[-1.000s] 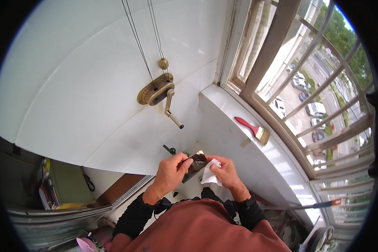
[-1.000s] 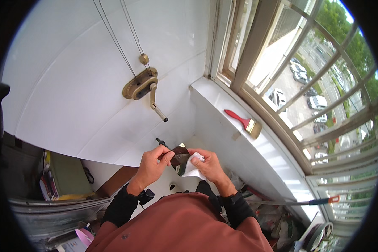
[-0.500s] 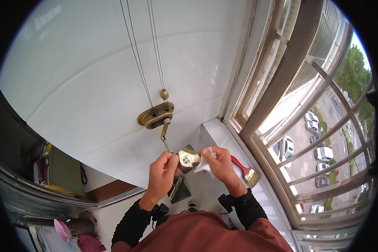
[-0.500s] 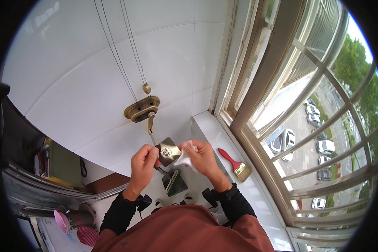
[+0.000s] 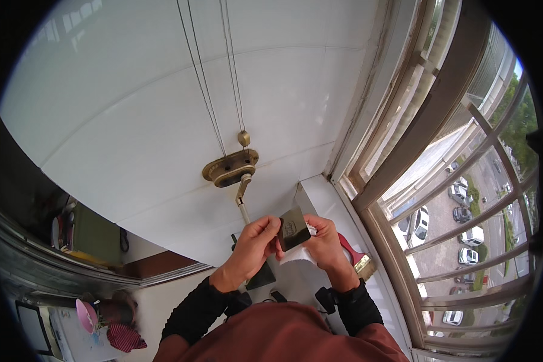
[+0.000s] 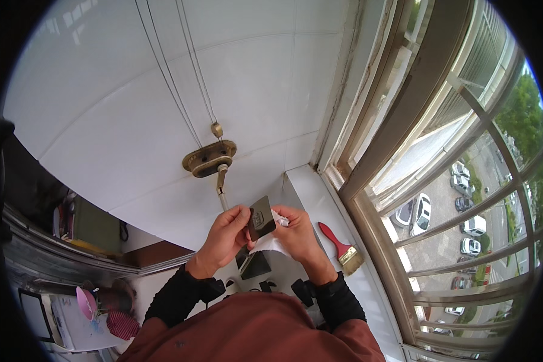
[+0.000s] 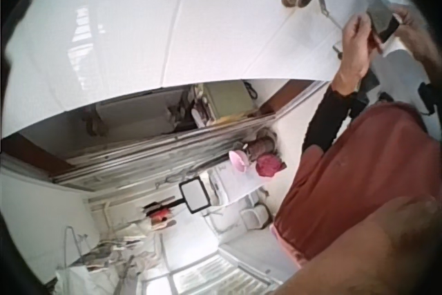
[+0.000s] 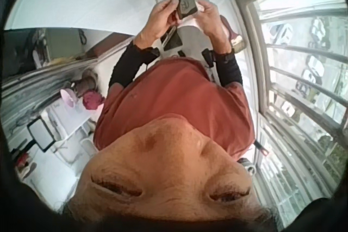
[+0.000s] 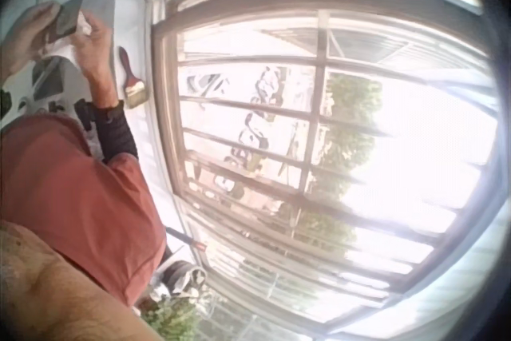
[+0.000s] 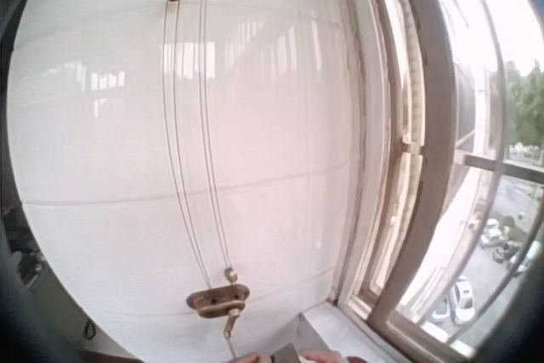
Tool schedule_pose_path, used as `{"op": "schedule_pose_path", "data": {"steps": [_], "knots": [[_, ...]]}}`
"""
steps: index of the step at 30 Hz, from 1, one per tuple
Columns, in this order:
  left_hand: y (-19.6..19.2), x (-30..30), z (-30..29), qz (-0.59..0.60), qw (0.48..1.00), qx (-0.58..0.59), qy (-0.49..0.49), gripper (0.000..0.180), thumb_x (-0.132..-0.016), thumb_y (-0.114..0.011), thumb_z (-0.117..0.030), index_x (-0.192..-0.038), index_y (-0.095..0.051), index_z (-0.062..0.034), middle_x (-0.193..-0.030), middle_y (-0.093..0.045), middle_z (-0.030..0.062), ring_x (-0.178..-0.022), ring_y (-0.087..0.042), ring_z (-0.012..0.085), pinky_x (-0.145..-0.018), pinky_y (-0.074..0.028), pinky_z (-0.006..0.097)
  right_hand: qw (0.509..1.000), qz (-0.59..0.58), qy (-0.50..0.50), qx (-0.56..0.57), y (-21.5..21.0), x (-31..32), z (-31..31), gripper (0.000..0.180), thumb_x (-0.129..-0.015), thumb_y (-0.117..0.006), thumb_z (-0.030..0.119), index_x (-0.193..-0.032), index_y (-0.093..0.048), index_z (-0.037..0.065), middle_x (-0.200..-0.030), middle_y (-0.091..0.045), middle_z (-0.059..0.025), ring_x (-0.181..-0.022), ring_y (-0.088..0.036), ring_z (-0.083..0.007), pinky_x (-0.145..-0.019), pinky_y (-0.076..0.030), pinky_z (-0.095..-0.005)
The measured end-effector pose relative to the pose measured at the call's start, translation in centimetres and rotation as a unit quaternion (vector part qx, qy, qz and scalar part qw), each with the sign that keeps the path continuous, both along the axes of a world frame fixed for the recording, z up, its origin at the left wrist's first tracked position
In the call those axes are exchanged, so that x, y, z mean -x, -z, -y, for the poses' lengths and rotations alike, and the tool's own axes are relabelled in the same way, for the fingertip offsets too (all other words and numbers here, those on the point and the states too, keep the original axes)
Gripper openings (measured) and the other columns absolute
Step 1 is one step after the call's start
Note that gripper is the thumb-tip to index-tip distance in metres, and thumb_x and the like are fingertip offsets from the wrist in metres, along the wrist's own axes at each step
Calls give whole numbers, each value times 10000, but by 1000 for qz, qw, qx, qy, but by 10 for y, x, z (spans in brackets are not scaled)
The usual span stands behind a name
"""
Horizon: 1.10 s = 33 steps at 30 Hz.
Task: The person moves a mop and buckets, then retrieves a small dark rectangular object and a white wipe from a desk. They wipe a section of the wall, attach a metal bracket to the object, and press the object onto the wall to install it.
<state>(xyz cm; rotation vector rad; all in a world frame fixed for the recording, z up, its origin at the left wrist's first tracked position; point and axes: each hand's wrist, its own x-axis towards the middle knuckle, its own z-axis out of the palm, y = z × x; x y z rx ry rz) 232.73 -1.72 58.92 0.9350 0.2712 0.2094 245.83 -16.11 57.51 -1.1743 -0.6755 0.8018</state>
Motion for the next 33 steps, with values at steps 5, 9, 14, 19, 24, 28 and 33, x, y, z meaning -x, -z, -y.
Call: {"op": "schedule_pose_path", "data": {"steps": [5, 9, 14, 19, 24, 28, 33], "knots": [[0, 1, -3, 17, 998, -14, -66, 291, -1105, -526, -309, -942, -586, -76, -705, -587, 17, -588, -576, 150, -549, -479, 287, 991, -34, 124, 45, 10, -1, -15, 266, -1069, -553, 208, -976, -707, 12, -767, -663, -10, -625, -596, -96, -489, -451, -286], [-1, 8, -6, 26, 992, -12, -120, 277, -1095, -558, -305, -968, -599, -61, -689, -589, 29, -586, -584, 154, -554, -474, 286, 974, -134, 177, 41, 10, -15, -17, 364, -1060, -515, 320, -1043, -694, 4, -784, -643, -37, -604, -549, -121, -501, -415, -271], [-1, 23, -8, 4, 988, -43, -151, 259, -1103, -535, -257, -964, -590, -45, -681, -581, 35, -576, -576, 151, -555, -481, 286, 981, -125, 144, -26, -12, -35, -21, 306, -1035, -579, 234, -1171, -665, -26, -974, -683, -64, -790, -623, -136, -676, -495, -266], [6, 46, -1, -21, 978, -123, -168, 272, -1106, -527, -242, -929, -574, -41, -682, -581, 43, -575, -571, 148, -561, -497, 294, 967, 6, 227, -116, -63, -64, -46, 270, -961, -714, 99, -1200, -673, -20, -1017, -712, -47, -865, -643, -102, -756, -531, -276], [13, 63, 4, -32, 973, -147, -174, 263, -1098, -543, -225, -926, -576, -28, -690, -599, 53, -583, -583, 155, -572, -499, 296, 872, 278, 370, -160, -172, -120, -84, 240, -912, -759, 163, -1076, -725, -8, -876, -691, 0, -799, -566, -59, -687, -460, -230], [15, 70, 0, -26, 971, -144, -187, 268, -1092, -555, -220, -949, -612, -2, -698, -620, 44, -616, -615, 133, -604, -516, 278, 608, 499, 492, -373, -273, -149, -144, 244, -826, -729, -34, -1047, -753, 67, -993, -673, -56, -845, -636, -181, -718, -507, -281], [22, 82, -7, -37, 963, -158, -214, 263, -1092, -548, -204, -955, -609, 12, -692, -615, 55, -604, -612, 145, -589, -508, 283, 453, 684, 497, -285, -269, -132, -186, 359, -771, -742, -31, -1127, -715, -4, -1232, -639, -128, -1083, -620, -315, -961, -503, -430]]}}
